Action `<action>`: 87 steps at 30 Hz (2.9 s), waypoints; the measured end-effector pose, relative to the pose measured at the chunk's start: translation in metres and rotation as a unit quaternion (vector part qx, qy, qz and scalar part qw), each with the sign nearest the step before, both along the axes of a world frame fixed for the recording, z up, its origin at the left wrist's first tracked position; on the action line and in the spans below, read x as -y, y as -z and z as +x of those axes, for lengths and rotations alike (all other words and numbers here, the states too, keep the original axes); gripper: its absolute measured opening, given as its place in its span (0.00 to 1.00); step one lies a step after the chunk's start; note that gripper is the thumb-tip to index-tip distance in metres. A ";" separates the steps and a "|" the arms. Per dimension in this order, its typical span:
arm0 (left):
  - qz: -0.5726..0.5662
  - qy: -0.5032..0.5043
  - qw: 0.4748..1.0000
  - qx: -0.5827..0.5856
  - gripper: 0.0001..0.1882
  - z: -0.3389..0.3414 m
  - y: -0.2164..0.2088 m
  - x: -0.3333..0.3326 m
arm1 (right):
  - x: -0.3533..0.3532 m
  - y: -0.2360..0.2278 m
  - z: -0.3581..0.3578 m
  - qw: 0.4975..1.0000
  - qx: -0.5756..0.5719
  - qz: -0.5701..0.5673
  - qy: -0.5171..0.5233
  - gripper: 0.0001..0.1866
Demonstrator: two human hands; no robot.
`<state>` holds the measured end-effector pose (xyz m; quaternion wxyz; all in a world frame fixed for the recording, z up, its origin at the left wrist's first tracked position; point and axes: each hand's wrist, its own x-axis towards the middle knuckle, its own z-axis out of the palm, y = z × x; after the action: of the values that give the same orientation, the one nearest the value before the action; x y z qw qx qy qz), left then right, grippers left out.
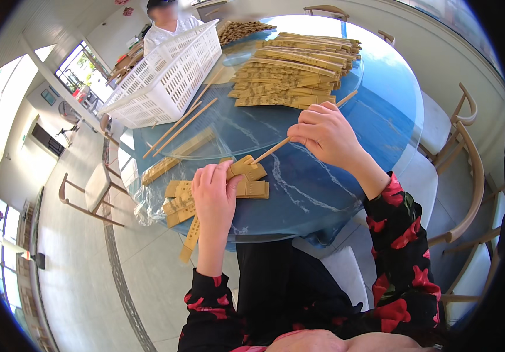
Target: The person repeatedly picks up thin bamboo sticks and inserts them into slots on rectangular bamboo strips, then places the assembled pieces onto a growing stack on the table. The process is continuous and repetitive throughout the clip.
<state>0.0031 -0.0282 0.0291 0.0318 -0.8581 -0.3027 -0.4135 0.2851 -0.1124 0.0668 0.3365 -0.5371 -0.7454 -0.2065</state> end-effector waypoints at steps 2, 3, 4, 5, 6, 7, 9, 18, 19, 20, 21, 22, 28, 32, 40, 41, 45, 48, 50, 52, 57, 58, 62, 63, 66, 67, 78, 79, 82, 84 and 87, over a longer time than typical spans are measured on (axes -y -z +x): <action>-0.002 0.000 1.000 -0.001 0.15 -0.001 0.000 0.000 | 0.000 0.000 -0.001 1.000 -0.004 0.002 -0.003 0.03; -0.001 0.000 1.000 -0.003 0.16 -0.001 0.000 0.000 | 0.000 0.001 -0.001 1.000 0.006 0.003 0.003 0.03; 0.001 0.000 1.000 -0.004 0.16 -0.002 0.000 0.000 | 0.000 0.001 -0.002 1.000 0.016 0.004 0.009 0.04; -0.001 0.000 1.000 -0.007 0.16 -0.002 0.000 0.000 | 0.000 0.001 -0.003 1.000 0.027 0.004 0.015 0.05; -0.002 0.000 1.000 -0.009 0.16 -0.002 -0.001 0.001 | 0.000 0.001 -0.003 0.999 0.029 -0.002 0.015 0.05; -0.004 0.001 1.000 -0.011 0.17 -0.001 -0.001 0.001 | 0.001 0.001 -0.004 0.999 0.031 -0.007 0.015 0.05; -0.007 0.000 1.000 -0.013 0.17 -0.001 0.001 0.001 | 0.000 0.003 -0.007 0.999 0.032 -0.014 0.003 0.05; -0.037 0.027 0.998 -0.043 0.17 0.005 0.001 0.004 | -0.002 0.014 -0.041 0.995 0.072 -0.041 -0.053 0.10; -0.039 0.033 0.998 -0.043 0.17 0.006 0.001 0.003 | -0.003 0.018 -0.045 0.996 0.064 -0.047 -0.047 0.11; -0.040 0.035 0.998 -0.044 0.17 0.006 0.003 0.002 | -0.007 0.022 -0.052 0.996 0.057 -0.051 -0.045 0.12; -0.040 0.037 0.997 -0.045 0.17 0.006 0.006 -0.001 | -0.010 0.023 -0.058 0.996 0.049 -0.056 -0.043 0.14; -0.039 0.038 0.997 -0.047 0.18 0.005 0.007 -0.002 | -0.012 0.023 -0.064 0.995 0.052 -0.078 -0.041 0.15; -0.006 0.002 0.998 -0.065 0.19 0.000 0.008 -0.003 | -0.031 0.008 -0.075 0.984 0.009 -0.153 -0.095 0.15; 0.003 -0.027 0.997 -0.066 0.20 0.000 0.005 -0.001 | -0.037 -0.010 -0.025 0.997 -0.065 -0.026 0.038 0.17; 0.001 -0.013 0.994 -0.106 0.21 0.004 0.010 0.001 | -0.046 0.027 -0.040 0.879 -0.397 -0.212 -0.159 0.23; -0.001 -0.010 0.994 -0.109 0.22 0.002 0.014 -0.001 | -0.049 0.033 -0.054 0.887 -0.370 -0.205 -0.186 0.22; -0.009 0.013 0.994 -0.107 0.25 0.003 0.020 -0.004 | -0.047 0.037 -0.087 0.891 -0.305 -0.232 -0.243 0.26; 0.022 0.007 0.995 -0.093 0.22 0.005 0.012 0.000 | -0.043 0.029 -0.076 0.851 -0.406 -0.254 -0.216 0.26; 0.044 -0.007 0.997 -0.070 0.21 0.003 0.010 0.000 | -0.043 0.017 -0.053 0.767 -0.465 -0.373 -0.237 0.23; 0.045 -0.012 0.997 -0.058 0.22 0.001 0.010 -0.001 | -0.038 0.013 -0.043 0.649 -0.535 -0.458 -0.286 0.22; 0.031 0.005 0.999 -0.031 0.22 0.000 0.007 0.002 | -0.036 0.017 -0.047 0.544 -0.541 -0.501 -0.400 0.23; 0.029 0.011 0.999 -0.024 0.22 0.000 0.006 0.003 | -0.035 0.019 -0.047 0.531 -0.549 -0.495 -0.415 0.24; 0.028 0.043 0.999 0.010 0.22 0.000 0.001 0.006 | -0.036 0.024 -0.046 0.513 -0.553 -0.495 -0.431 0.28; 0.017 0.052 0.998 0.004 0.22 0.000 0.003 0.005 | -0.036 0.023 -0.047 0.521 -0.541 -0.506 -0.424 0.28; -0.009 0.073 0.997 -0.010 0.23 -0.001 0.010 0.001 | -0.036 0.024 -0.062 0.550 -0.515 -0.516 -0.408 0.28; -0.015 0.078 0.997 -0.010 0.23 -0.002 0.010 0.001 | -0.039 0.026 -0.063 0.556 -0.513 -0.510 -0.409 0.26; 0.017 -0.010 1.000 -0.001 0.14 -0.006 0.008 -0.003 | -0.041 0.020 -0.041 0.507 -0.617 -0.432 -0.419 0.19; 0.023 -0.012 1.000 -0.002 0.13 -0.007 0.009 -0.004 | -0.042 0.020 -0.041 0.488 -0.619 -0.432 -0.438 0.19; 0.009 0.002 1.000 0.005 0.12 -0.005 0.009 -0.003 | -0.041 0.022 -0.040 0.444 -0.604 -0.442 -0.493 0.21; -0.007 0.003 1.000 0.012 0.12 -0.007 0.007 0.001 | -0.039 0.021 -0.047 0.454 -0.606 -0.438 -0.484 0.22; 0.009 0.001 1.000 0.007 0.12 -0.007 0.004 0.003 | -0.035 0.017 -0.050 0.481 -0.598 -0.447 -0.461 0.22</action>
<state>-0.0034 -0.0316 0.0252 0.0364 -0.8553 -0.2982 -0.4221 0.2351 -0.0779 0.0498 0.4625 -0.1886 -0.4970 0.7096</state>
